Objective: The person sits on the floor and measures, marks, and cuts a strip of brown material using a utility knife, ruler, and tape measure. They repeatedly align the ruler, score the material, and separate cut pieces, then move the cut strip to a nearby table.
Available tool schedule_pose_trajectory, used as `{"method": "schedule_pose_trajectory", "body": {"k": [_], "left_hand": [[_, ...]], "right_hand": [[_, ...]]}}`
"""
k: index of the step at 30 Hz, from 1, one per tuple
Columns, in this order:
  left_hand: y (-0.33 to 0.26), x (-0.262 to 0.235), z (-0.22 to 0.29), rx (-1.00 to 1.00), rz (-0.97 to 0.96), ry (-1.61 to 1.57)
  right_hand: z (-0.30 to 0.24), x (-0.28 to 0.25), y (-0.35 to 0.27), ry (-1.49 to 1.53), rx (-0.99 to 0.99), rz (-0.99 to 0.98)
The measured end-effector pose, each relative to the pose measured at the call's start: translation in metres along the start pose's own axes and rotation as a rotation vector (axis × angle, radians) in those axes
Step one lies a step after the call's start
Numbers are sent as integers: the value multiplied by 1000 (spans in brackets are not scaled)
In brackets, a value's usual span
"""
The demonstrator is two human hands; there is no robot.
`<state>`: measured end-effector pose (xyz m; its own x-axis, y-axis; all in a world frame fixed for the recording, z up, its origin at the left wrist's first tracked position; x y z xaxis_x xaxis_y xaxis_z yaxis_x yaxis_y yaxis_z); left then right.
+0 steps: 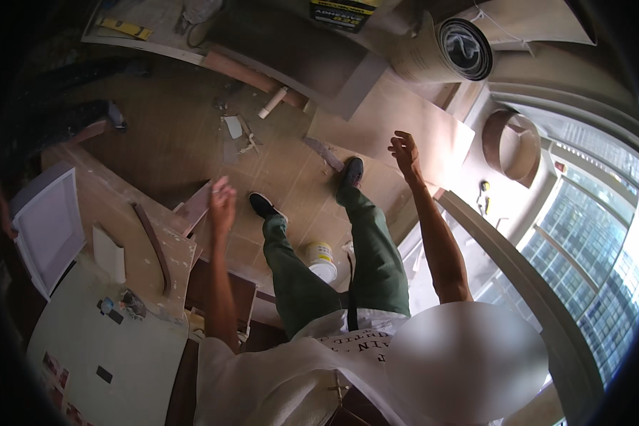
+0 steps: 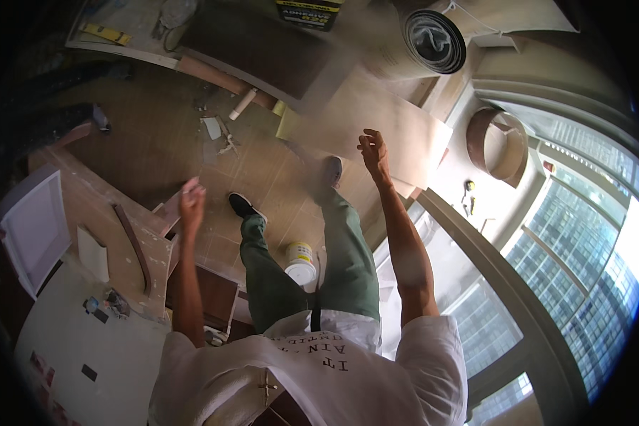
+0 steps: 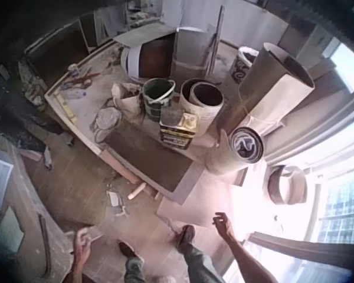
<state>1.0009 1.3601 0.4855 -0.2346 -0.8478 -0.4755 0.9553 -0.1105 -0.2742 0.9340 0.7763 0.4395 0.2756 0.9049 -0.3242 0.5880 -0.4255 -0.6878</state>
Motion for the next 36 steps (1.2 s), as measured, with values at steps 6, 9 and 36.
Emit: {"method": "schedule_pose_trajectory", "body": {"k": [6, 9, 36], "left_hand": [[12, 265, 173, 68, -377, -379], [-4, 311, 190, 44, -392, -446], [177, 301, 93, 327, -190, 267]], "right_hand": [[-46, 88, 86, 527, -4, -283], [-57, 115, 108, 516, 21, -200], [97, -199, -1, -437, 231, 901]]}}
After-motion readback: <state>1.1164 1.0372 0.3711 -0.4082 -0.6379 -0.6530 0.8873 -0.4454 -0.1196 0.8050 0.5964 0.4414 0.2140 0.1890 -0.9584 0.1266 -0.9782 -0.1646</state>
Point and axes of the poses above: each hand's wrist, its own y-axis towards the middle knuckle, its own x-axis out of the palm, z = x × y, the point moved 8 cm from there along y, towards the middle knuckle, and after that the axes turned 12 degrees about x, right-handed, at the moved point
